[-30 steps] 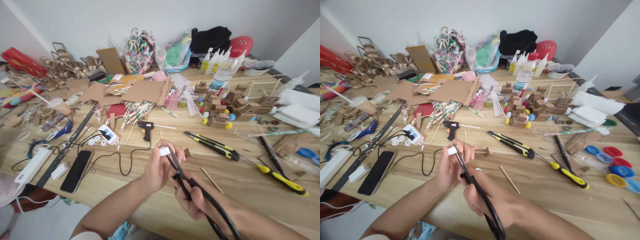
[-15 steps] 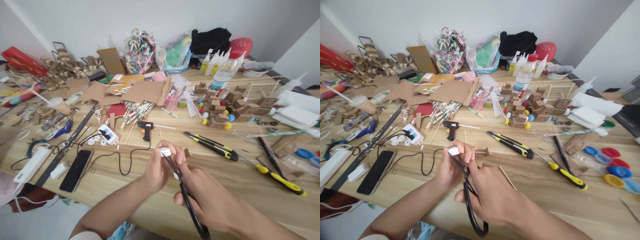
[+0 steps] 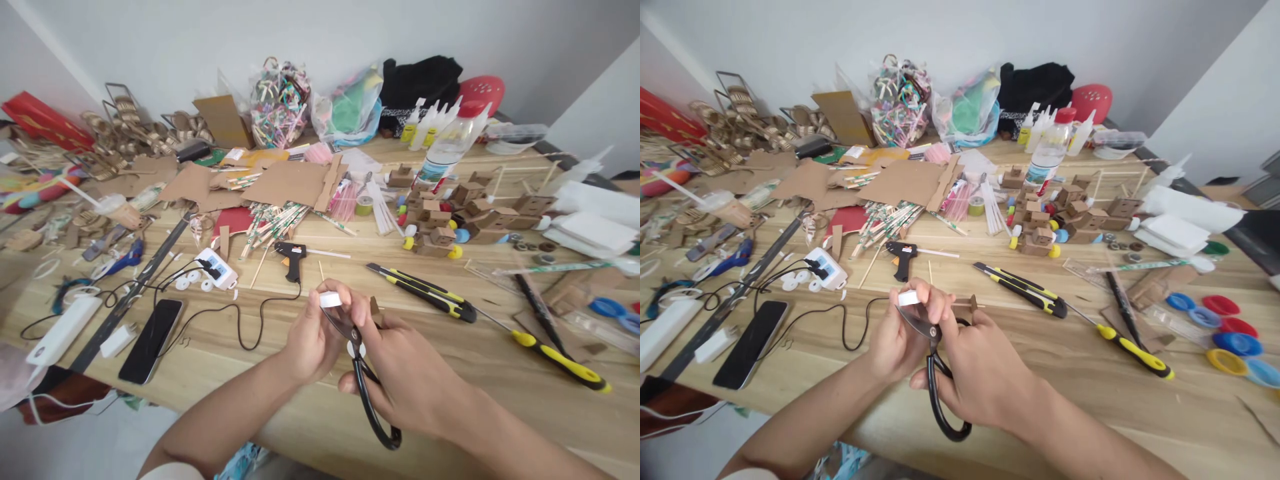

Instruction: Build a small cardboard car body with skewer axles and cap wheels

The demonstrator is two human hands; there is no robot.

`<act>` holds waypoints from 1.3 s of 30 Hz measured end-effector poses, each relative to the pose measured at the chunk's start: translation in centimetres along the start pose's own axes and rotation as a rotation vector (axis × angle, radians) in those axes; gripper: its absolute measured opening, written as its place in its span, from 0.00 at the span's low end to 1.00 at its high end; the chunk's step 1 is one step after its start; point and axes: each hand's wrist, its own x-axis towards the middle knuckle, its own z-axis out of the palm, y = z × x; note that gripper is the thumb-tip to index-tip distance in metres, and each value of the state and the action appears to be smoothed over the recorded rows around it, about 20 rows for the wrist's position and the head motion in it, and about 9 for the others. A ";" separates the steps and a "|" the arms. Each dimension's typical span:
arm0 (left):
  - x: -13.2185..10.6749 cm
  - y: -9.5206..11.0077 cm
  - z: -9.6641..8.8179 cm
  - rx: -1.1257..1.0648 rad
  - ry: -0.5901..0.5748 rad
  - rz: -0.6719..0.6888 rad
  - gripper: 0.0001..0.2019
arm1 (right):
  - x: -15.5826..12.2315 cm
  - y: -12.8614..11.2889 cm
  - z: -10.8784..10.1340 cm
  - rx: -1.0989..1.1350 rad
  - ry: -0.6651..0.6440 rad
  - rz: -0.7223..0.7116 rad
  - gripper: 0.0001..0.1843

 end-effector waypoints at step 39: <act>1.1 1.1 -1.9 -0.014 0.049 -0.132 0.26 | -0.3 -0.3 -2.8 0.562 -0.173 0.183 0.35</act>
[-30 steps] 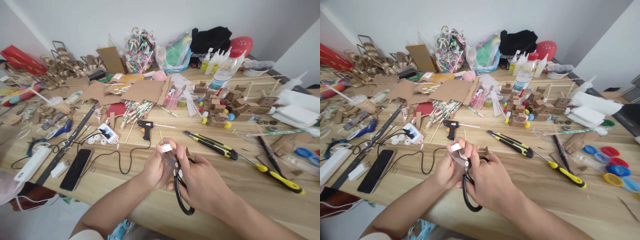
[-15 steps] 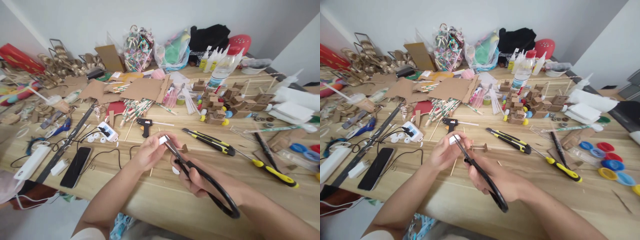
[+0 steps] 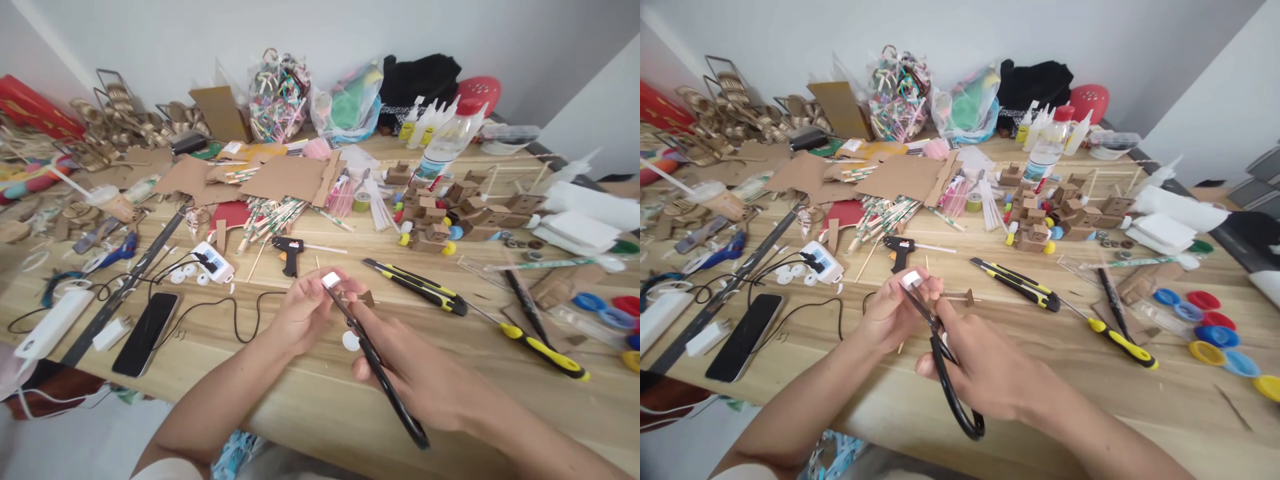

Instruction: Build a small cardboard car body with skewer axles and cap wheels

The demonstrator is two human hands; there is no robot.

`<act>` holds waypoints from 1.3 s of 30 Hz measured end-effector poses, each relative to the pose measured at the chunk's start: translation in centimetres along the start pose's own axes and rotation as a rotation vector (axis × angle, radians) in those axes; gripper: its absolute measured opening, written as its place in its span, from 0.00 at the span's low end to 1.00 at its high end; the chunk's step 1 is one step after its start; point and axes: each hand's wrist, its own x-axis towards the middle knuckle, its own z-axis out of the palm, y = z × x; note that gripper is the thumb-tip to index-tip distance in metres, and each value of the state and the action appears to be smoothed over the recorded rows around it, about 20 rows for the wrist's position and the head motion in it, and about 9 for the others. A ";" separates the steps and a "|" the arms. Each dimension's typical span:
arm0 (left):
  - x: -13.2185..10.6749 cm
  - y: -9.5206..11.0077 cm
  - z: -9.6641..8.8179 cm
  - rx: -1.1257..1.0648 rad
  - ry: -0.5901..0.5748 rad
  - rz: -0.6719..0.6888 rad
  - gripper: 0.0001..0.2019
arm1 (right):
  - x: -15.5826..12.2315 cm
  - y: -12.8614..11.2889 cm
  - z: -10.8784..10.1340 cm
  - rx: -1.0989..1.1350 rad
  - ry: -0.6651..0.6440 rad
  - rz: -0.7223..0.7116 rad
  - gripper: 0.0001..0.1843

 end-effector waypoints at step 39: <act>0.2 1.3 -1.0 0.380 -0.035 0.224 0.28 | 0.6 0.9 -0.1 -0.217 0.141 -0.219 0.26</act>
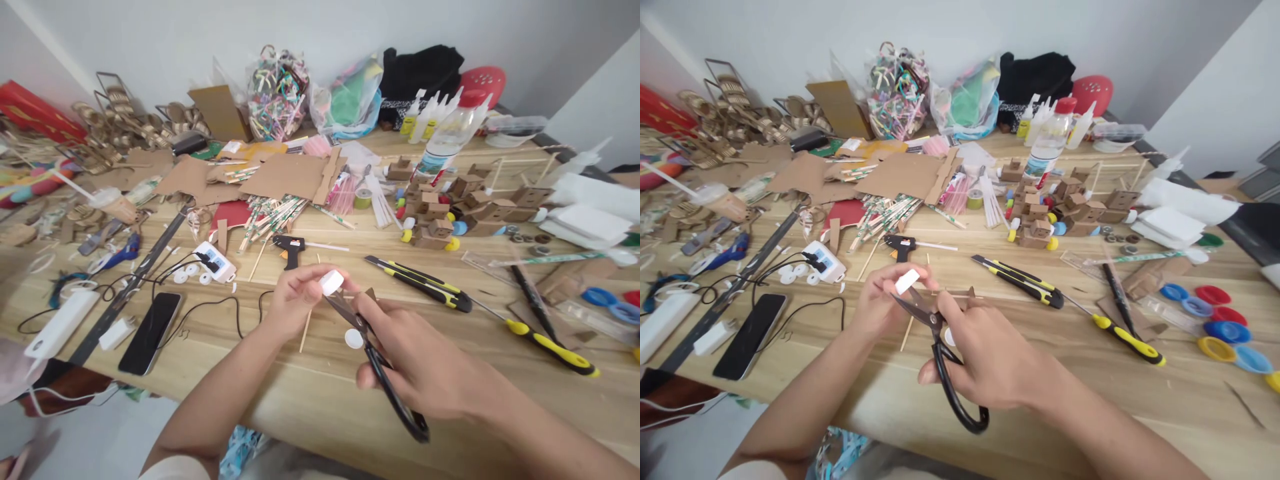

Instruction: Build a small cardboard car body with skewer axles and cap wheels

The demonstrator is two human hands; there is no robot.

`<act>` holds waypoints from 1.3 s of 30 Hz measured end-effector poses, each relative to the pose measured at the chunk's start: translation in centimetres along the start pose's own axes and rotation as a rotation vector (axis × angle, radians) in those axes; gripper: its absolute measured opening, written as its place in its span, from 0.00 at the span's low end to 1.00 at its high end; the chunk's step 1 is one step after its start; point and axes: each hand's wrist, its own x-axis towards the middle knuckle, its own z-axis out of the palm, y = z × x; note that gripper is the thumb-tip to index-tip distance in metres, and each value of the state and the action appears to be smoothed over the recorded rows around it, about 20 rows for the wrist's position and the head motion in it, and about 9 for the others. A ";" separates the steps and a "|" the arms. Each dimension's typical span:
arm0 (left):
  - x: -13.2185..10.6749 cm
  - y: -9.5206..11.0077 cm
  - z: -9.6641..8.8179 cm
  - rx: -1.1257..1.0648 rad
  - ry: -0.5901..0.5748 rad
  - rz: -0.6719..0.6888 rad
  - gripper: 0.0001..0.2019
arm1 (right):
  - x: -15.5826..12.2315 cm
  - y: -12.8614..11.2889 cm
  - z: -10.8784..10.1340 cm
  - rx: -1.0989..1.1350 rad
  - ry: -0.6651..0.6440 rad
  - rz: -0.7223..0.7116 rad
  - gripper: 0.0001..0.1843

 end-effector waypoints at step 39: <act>-0.5 -0.1 -0.2 0.156 -0.071 0.181 0.28 | -0.3 0.5 0.3 0.227 -0.101 -0.068 0.18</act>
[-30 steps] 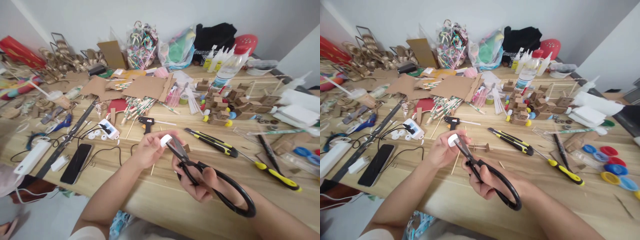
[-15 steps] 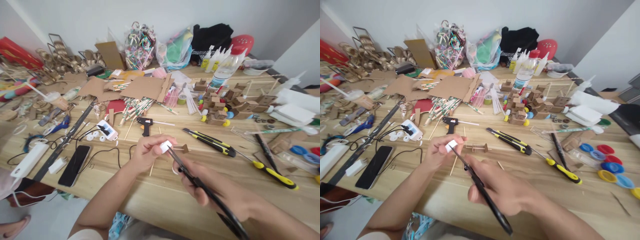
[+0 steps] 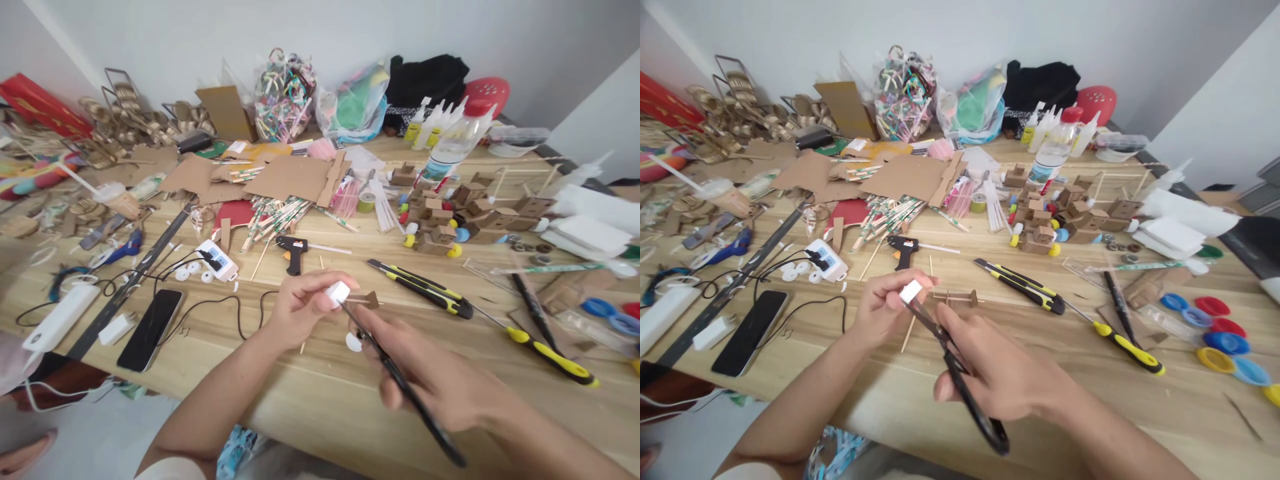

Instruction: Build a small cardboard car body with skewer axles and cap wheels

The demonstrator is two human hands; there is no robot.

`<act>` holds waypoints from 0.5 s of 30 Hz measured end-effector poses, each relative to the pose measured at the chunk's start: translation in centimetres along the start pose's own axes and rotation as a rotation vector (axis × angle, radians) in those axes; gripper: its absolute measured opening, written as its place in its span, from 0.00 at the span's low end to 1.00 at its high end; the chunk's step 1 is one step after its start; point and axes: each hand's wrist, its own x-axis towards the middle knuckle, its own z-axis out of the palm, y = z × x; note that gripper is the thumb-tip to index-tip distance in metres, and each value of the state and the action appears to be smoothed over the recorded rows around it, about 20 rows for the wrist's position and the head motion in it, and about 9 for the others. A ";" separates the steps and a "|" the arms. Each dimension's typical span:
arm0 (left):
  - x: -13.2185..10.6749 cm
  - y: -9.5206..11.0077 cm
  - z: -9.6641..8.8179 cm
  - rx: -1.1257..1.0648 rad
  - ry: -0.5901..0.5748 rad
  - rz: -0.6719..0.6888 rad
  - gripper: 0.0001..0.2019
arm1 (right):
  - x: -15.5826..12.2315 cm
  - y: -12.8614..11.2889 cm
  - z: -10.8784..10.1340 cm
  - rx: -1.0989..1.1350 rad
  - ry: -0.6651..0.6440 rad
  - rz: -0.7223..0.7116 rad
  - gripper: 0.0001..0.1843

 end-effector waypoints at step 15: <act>0.5 1.5 -0.6 -0.024 -0.103 -0.002 0.25 | 0.0 1.9 0.4 0.890 -0.398 0.087 0.46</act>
